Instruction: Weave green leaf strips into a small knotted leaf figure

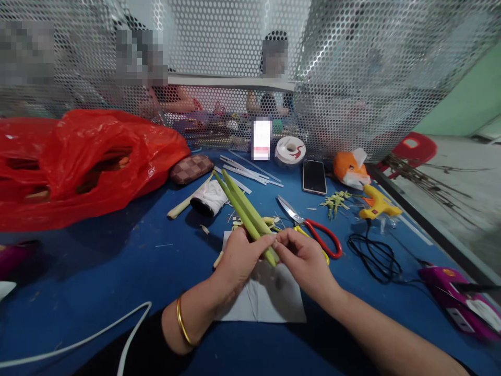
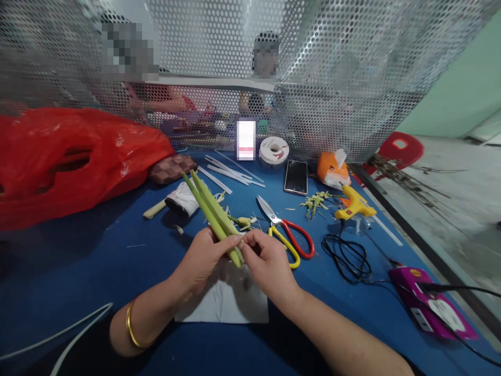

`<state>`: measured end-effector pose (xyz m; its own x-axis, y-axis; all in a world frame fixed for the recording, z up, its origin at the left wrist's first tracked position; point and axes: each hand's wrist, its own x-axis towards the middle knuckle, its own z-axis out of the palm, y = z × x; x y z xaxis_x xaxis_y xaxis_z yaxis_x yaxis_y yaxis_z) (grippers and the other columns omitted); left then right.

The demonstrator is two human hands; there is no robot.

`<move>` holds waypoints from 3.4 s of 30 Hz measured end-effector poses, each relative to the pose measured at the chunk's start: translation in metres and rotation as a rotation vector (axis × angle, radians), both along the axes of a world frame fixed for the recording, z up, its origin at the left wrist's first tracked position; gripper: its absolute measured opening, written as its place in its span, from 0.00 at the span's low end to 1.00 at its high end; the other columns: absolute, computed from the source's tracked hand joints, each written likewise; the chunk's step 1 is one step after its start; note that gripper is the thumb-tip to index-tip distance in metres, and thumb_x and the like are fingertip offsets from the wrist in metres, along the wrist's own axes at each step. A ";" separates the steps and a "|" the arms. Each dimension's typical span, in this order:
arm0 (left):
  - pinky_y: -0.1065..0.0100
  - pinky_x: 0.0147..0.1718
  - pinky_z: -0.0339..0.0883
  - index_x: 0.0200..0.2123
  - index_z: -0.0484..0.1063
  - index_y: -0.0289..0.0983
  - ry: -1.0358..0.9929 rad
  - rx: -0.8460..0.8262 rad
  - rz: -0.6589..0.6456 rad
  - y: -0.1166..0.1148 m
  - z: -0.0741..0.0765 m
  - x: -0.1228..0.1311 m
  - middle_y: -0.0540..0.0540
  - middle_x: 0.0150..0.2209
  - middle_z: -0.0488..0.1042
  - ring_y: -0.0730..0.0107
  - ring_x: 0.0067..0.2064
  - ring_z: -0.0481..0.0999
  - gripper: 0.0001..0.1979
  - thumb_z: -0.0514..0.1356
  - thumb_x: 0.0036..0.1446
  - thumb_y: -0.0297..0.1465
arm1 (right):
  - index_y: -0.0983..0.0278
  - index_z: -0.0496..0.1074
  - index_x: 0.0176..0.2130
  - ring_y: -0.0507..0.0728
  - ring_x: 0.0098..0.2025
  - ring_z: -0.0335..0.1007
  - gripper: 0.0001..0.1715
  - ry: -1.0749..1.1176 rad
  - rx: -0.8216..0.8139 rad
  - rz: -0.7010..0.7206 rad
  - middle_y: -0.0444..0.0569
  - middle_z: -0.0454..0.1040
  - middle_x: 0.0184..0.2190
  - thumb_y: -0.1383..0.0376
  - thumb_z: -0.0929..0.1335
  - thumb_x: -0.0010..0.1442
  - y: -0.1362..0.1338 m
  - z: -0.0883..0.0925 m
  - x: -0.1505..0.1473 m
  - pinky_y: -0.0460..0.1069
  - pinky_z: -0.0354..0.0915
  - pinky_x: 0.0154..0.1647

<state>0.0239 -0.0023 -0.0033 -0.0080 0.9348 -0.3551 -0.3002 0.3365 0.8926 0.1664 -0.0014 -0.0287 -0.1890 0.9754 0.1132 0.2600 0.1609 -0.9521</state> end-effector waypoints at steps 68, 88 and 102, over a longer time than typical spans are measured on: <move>0.68 0.22 0.67 0.32 0.73 0.35 -0.052 -0.060 0.003 0.003 -0.008 -0.002 0.50 0.22 0.73 0.71 0.21 0.72 0.11 0.68 0.44 0.31 | 0.61 0.65 0.26 0.51 0.21 0.68 0.23 0.116 -0.302 0.142 0.42 0.69 0.20 0.48 0.65 0.62 0.000 0.007 -0.002 0.47 0.66 0.25; 0.70 0.23 0.62 0.32 0.75 0.36 0.261 0.041 0.071 0.005 -0.008 -0.005 0.51 0.25 0.72 0.73 0.24 0.67 0.11 0.67 0.44 0.33 | 0.63 0.67 0.24 0.48 0.19 0.66 0.18 0.240 -0.573 0.193 0.40 0.70 0.19 0.55 0.74 0.50 -0.001 0.017 -0.002 0.45 0.64 0.23; 0.70 0.26 0.66 0.33 0.73 0.33 0.053 -0.009 -0.273 0.007 0.006 -0.010 0.48 0.24 0.74 0.73 0.23 0.71 0.07 0.63 0.47 0.26 | 0.64 0.70 0.25 0.49 0.19 0.68 0.24 0.326 -0.568 0.033 0.42 0.75 0.19 0.51 0.78 0.42 0.007 0.023 0.002 0.45 0.65 0.23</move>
<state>0.0136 0.0051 0.0032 0.2248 0.9019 -0.3687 -0.1503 0.4060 0.9014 0.1687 0.0055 -0.0056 -0.2626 0.8946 -0.3615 -0.0528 -0.3874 -0.9204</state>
